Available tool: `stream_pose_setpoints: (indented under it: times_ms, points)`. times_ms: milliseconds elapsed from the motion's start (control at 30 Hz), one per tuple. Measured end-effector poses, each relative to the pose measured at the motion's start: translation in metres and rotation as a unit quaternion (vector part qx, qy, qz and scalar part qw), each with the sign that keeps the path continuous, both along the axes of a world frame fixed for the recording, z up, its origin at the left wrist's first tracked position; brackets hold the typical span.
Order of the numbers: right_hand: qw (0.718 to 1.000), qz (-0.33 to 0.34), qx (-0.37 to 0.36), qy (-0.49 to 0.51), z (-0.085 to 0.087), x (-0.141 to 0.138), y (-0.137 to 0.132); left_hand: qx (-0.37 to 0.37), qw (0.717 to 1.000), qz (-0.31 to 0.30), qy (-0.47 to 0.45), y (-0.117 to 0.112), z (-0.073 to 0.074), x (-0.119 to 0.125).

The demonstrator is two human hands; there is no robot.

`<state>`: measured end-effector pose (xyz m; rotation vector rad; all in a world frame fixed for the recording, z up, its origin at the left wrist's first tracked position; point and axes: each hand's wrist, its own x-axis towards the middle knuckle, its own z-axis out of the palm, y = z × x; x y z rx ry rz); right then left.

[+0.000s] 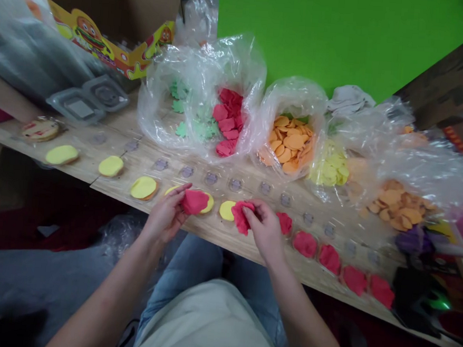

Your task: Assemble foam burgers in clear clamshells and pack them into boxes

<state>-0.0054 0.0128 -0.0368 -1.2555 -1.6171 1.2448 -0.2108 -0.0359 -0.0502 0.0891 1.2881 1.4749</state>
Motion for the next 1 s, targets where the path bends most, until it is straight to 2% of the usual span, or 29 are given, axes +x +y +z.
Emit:
stream_pose_setpoints:
  times_ms: [67,133,200,267,300,367,467,533,633,733,900,1000]
  points:
    - [0.999,0.026,-0.028,-0.022,-0.012,-0.006,0.017,-0.002,0.998,-0.018,0.057,-0.004,0.001,-0.006]
    - [0.995,0.048,-0.016,-0.083,-0.023,-0.012,0.027,-0.02,0.987,-0.075,0.144,-0.008,0.001,-0.004]
    - [0.985,0.058,0.027,-0.163,-0.029,-0.018,0.031,-0.032,0.955,-0.15,0.254,-0.012,0.001,0.004]
    - [0.972,0.058,0.073,-0.217,-0.033,-0.02,0.031,-0.014,0.91,-0.217,0.352,-0.015,-0.002,0.015]
    - [0.971,0.063,0.077,-0.218,-0.034,-0.02,0.03,0.0,0.889,-0.244,0.388,-0.016,-0.003,0.02]
    - [0.983,0.086,0.037,-0.16,-0.035,-0.018,0.03,0.014,0.856,-0.284,0.432,-0.017,-0.007,0.027]
    - [0.991,0.108,-0.031,-0.069,-0.038,-0.016,0.032,-0.003,0.831,-0.301,0.468,-0.016,-0.011,0.03]
    - [0.987,0.109,0.002,-0.12,-0.04,-0.016,0.033,-0.006,0.817,-0.302,0.491,-0.015,-0.012,0.03]
    - [0.946,0.115,0.126,-0.277,-0.041,-0.018,0.033,0.003,0.783,-0.329,0.528,-0.017,-0.009,0.032]
    - [0.906,0.128,0.214,-0.341,-0.039,-0.019,0.03,0.003,0.73,-0.387,0.563,-0.022,-0.006,0.041]
    - [0.876,0.062,0.252,-0.407,-0.036,-0.004,0.018,-0.047,0.623,-0.446,0.641,-0.021,-0.009,0.052]
    - [0.841,0.075,0.251,-0.473,-0.038,0.006,0.007,-0.065,0.574,-0.466,0.67,-0.015,-0.011,0.054]
